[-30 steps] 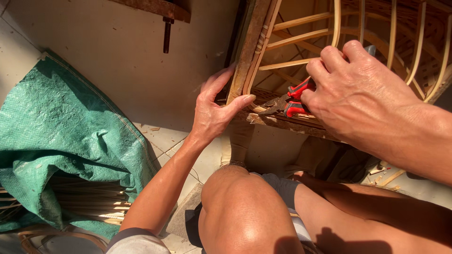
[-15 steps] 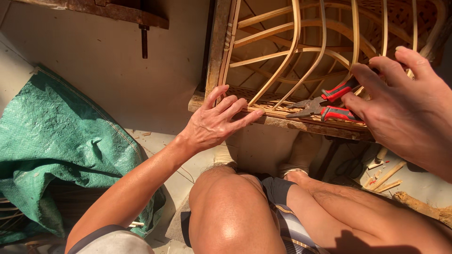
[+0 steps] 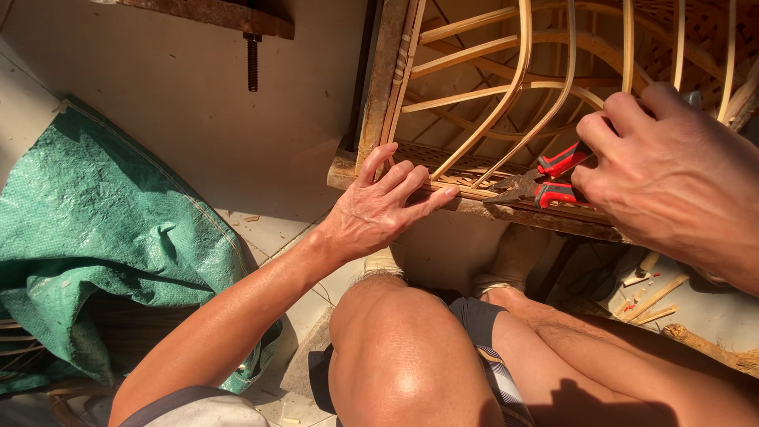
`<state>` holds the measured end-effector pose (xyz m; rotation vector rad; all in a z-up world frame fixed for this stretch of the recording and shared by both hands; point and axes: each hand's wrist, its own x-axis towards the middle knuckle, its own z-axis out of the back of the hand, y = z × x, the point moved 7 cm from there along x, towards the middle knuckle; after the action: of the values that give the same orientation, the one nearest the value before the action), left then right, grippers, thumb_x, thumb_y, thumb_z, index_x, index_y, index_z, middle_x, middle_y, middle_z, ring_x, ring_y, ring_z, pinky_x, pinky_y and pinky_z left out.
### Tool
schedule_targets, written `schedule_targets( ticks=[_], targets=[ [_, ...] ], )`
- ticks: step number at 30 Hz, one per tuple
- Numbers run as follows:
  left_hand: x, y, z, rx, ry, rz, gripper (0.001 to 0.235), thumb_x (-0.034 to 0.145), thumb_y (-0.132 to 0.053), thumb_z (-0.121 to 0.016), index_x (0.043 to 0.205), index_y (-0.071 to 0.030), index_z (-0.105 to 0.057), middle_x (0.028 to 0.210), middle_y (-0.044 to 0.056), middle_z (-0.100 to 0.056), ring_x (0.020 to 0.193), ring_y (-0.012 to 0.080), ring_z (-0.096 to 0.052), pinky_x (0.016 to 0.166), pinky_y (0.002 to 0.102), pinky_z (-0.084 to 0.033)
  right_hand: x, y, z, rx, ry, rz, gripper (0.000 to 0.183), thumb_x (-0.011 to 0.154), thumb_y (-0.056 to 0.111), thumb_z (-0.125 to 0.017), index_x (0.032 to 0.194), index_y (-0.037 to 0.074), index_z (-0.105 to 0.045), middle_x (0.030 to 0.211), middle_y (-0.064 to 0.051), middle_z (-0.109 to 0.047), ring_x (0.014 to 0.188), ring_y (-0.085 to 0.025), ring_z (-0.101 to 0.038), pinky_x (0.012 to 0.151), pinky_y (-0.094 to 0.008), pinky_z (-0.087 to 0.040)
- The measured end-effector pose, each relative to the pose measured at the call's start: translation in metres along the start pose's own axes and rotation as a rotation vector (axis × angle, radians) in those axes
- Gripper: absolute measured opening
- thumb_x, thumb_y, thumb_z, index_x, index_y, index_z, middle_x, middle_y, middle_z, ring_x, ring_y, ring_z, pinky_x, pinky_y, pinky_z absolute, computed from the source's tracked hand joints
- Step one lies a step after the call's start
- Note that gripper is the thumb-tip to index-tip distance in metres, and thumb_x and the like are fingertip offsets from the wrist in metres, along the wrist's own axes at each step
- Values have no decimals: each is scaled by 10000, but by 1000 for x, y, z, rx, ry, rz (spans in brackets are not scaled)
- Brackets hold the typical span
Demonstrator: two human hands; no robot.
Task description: The person inserts thin wooden strips into a rectangular basket frame, taps them into place with a hammer, and applies glue along the frame edges to secure the strips. The person works on one side of the frame at a time, adjusting and seating each strip before moving to the next.
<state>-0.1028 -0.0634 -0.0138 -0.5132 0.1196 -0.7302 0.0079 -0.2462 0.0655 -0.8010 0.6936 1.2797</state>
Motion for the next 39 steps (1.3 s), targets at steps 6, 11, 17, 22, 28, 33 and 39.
schedule_targets(
  ticks=[6, 11, 17, 22, 28, 33, 39],
  targets=[
    [5, 1, 6, -18, -6, 10, 635, 955, -120, -667, 1550, -249, -486, 1229, 81, -579, 1205, 254, -569, 1249, 548, -261, -5, 0, 8, -7, 75, -28, 211, 857, 396, -591, 959, 238, -686, 1069, -1, -588, 1107, -195, -572, 927, -354, -446],
    [2, 7, 33, -174, -225, 64, 630, 916, -167, -806, 1491, -174, -547, 1435, 138, -554, 1333, 288, -546, 1243, 535, -276, -67, -5, -26, 81, -384, -403, 338, 697, 358, -645, 999, 233, -734, 1236, -29, -668, 1192, -207, -600, 1052, -418, -481],
    [-36, 48, 31, -693, -473, 800, 560, 951, -185, -816, 1452, -49, -604, 1406, 141, -624, 1312, 227, -604, 1136, 396, -487, -180, 48, -203, 1301, -401, -916, 249, 1061, 261, -681, 1175, 50, -749, 920, -58, -614, 838, -172, -553, 774, -313, -460],
    [-31, 53, 11, -730, -417, 958, 561, 875, -226, -854, 1367, -36, -666, 1277, 121, -667, 1177, 185, -641, 1037, 328, -522, -215, 91, -258, 1238, -618, -998, 185, 1126, 187, -680, 1106, 13, -739, 1019, -106, -675, 1016, -217, -592, 925, -347, -505],
    [-45, 57, 7, -631, -496, 1218, 823, 799, -332, -898, 1460, -17, -522, 1421, 150, -526, 1317, 250, -512, 1088, 384, -435, -170, 23, -263, 1544, -923, -1171, 275, 1146, 244, -628, 1246, -13, -621, 1031, -67, -617, 912, -142, -571, 849, -311, -476],
    [-53, 28, -11, -939, -608, 1424, 1010, 763, -450, -843, 1517, -62, -293, 1479, 153, -439, 1361, 255, -457, 1077, 435, -407, -132, -50, -264, 1307, -1109, -993, 234, 1196, 197, -644, 1308, -7, -664, 1188, -122, -649, 985, -179, -582, 863, -338, -496],
    [-36, 19, -45, -1284, -453, 1381, 553, 866, -433, -749, 1138, 47, -718, 1102, 144, -739, 1034, 204, -705, 910, 387, -609, -40, -108, -326, 1333, -1129, -782, 236, 1209, 206, -567, 1292, -13, -601, 1149, -102, -637, 1006, -170, -605, 931, -317, -503]
  ],
)
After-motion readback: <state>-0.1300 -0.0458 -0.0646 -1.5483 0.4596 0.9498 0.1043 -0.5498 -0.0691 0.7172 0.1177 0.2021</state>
